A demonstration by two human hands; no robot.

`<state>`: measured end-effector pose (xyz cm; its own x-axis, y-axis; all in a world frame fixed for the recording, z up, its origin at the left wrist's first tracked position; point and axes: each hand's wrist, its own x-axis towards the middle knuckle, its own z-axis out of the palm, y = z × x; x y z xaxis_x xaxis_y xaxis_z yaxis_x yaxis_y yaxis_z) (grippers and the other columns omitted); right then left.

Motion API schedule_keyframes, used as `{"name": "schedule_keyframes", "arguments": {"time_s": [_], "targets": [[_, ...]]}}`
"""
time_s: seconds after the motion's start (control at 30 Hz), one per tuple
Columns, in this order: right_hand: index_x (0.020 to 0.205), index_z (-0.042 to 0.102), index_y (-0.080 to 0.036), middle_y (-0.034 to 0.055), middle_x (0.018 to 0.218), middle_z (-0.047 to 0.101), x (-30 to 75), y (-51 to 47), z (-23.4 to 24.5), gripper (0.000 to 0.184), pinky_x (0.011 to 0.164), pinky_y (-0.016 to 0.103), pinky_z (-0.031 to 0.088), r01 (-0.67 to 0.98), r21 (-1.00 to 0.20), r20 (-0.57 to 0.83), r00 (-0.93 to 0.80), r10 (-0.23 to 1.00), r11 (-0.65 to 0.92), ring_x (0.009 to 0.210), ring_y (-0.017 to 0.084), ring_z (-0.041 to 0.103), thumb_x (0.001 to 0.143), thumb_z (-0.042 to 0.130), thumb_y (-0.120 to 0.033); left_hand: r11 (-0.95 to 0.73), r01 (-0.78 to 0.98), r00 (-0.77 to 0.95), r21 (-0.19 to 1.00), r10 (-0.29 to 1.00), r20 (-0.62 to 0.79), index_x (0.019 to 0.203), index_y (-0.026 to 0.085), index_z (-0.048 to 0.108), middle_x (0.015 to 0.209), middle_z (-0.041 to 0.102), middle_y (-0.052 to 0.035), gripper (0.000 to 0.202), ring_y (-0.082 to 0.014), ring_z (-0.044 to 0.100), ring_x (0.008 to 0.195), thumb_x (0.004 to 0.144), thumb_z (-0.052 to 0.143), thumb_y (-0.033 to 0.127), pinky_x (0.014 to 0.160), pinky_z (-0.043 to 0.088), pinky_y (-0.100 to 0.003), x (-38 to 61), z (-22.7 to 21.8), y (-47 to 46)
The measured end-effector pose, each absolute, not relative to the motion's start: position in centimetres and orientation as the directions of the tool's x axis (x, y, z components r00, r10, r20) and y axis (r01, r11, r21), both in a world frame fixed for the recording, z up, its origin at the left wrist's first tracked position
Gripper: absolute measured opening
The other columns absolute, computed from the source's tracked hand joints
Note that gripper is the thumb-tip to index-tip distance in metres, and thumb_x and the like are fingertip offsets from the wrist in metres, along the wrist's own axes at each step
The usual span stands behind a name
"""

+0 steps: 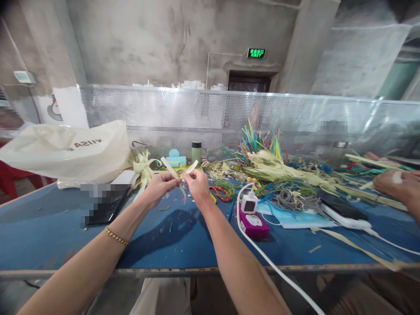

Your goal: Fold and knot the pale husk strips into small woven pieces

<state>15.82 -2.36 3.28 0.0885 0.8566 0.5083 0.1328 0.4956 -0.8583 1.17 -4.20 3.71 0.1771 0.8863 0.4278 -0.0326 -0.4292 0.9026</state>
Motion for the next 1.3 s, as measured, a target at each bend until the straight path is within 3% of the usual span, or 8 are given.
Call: {"name": "schedule_keyframes", "arguments": {"time_s": [0.13,0.27,0.43,0.53,0.63,0.73,1.07,1.3], "targets": [[0.056,0.054,-0.019,-0.0004,0.049,0.054,16.5,-2.2,3.5,0.033,0.048,0.025,0.034,0.322,-0.787,0.576,0.082,0.813,0.526,0.047,0.012,0.045,0.073,0.064,-0.044,-0.419,-0.057,0.205,0.906,0.883,0.421,0.067,0.013,0.064,0.055,0.047,0.0046,0.026,-0.0065,0.032,0.050,0.066,0.073,0.037,0.049,0.021,-0.024,1.0,3.4,-3.7],[0.058,0.058,-0.019,0.0034,0.054,0.059,17.1,-2.6,4.2,0.042,0.053,0.025,0.037,0.512,-0.645,0.722,0.166,0.672,0.567,0.053,0.014,0.051,0.086,0.050,-0.049,-0.432,-0.013,0.204,0.902,0.882,0.426,0.063,0.013,0.061,0.053,0.043,0.0051,0.027,-0.0070,0.031,0.051,0.064,0.074,0.037,0.050,0.019,-0.024,0.8,3.2,-3.2],[0.069,0.067,-0.017,0.0044,0.073,0.066,16.9,-3.2,4.5,0.019,0.064,0.025,0.042,0.573,-0.489,0.767,-0.077,0.637,0.658,0.065,0.014,0.056,0.080,0.059,-0.031,-0.462,0.095,0.300,0.882,0.858,0.417,0.062,0.013,0.062,0.054,0.044,0.0040,0.029,-0.0084,0.032,0.054,0.065,0.074,0.039,0.053,0.020,-0.025,0.8,3.1,-3.4],[0.071,0.069,-0.017,0.0035,0.071,0.068,16.7,-3.1,4.4,0.014,0.065,0.025,0.043,0.486,-0.571,0.695,-0.142,0.705,0.661,0.065,0.014,0.058,0.075,0.060,-0.026,-0.435,0.063,0.350,0.898,0.853,0.388,0.065,0.013,0.064,0.056,0.045,0.0028,0.030,-0.0090,0.032,0.055,0.068,0.072,0.042,0.054,0.021,-0.025,0.8,3.2,-3.8],[0.069,0.068,-0.015,0.0018,0.065,0.066,16.6,-3.0,4.3,0.016,0.062,0.025,0.043,0.341,-0.704,0.619,-0.134,0.774,0.623,0.061,0.014,0.057,0.073,0.061,-0.029,-0.415,0.027,0.348,0.910,0.857,0.380,0.063,0.013,0.064,0.054,0.044,0.0026,0.035,-0.0086,0.030,0.053,0.071,0.069,0.047,0.052,0.019,-0.026,0.8,3.4,-4.0],[0.064,0.066,-0.016,-0.0001,0.061,0.063,16.5,-3.2,4.4,0.014,0.060,0.025,0.041,0.262,-0.763,0.583,-0.113,0.804,0.590,0.059,0.013,0.053,0.069,0.061,-0.027,-0.415,0.031,0.314,0.909,0.868,0.385,0.061,0.014,0.064,0.053,0.044,0.0029,0.035,-0.0083,0.030,0.051,0.068,0.071,0.047,0.051,0.018,-0.025,0.8,3.6,-4.1],[0.061,0.066,-0.016,0.0009,0.061,0.064,16.2,-3.2,4.1,0.012,0.060,0.025,0.042,0.376,-0.714,0.611,-0.077,0.788,0.591,0.060,0.014,0.056,0.068,0.059,-0.023,-0.434,0.042,0.272,0.900,0.872,0.408,0.061,0.012,0.068,0.057,0.057,-0.0010,0.029,-0.0118,0.046,0.057,0.063,0.076,0.040,0.055,0.033,-0.025,1.1,2.7,-3.5],[0.060,0.065,-0.017,0.0010,0.061,0.065,16.1,-3.1,3.9,0.011,0.063,0.025,0.043,0.418,-0.685,0.630,-0.071,0.774,0.596,0.060,0.014,0.056,0.068,0.058,-0.020,-0.424,0.071,0.281,0.903,0.877,0.389,0.057,0.013,0.063,0.055,0.052,0.0011,0.032,-0.0103,0.042,0.056,0.062,0.076,0.042,0.056,0.031,-0.025,1.2,2.3,-3.0]]}}
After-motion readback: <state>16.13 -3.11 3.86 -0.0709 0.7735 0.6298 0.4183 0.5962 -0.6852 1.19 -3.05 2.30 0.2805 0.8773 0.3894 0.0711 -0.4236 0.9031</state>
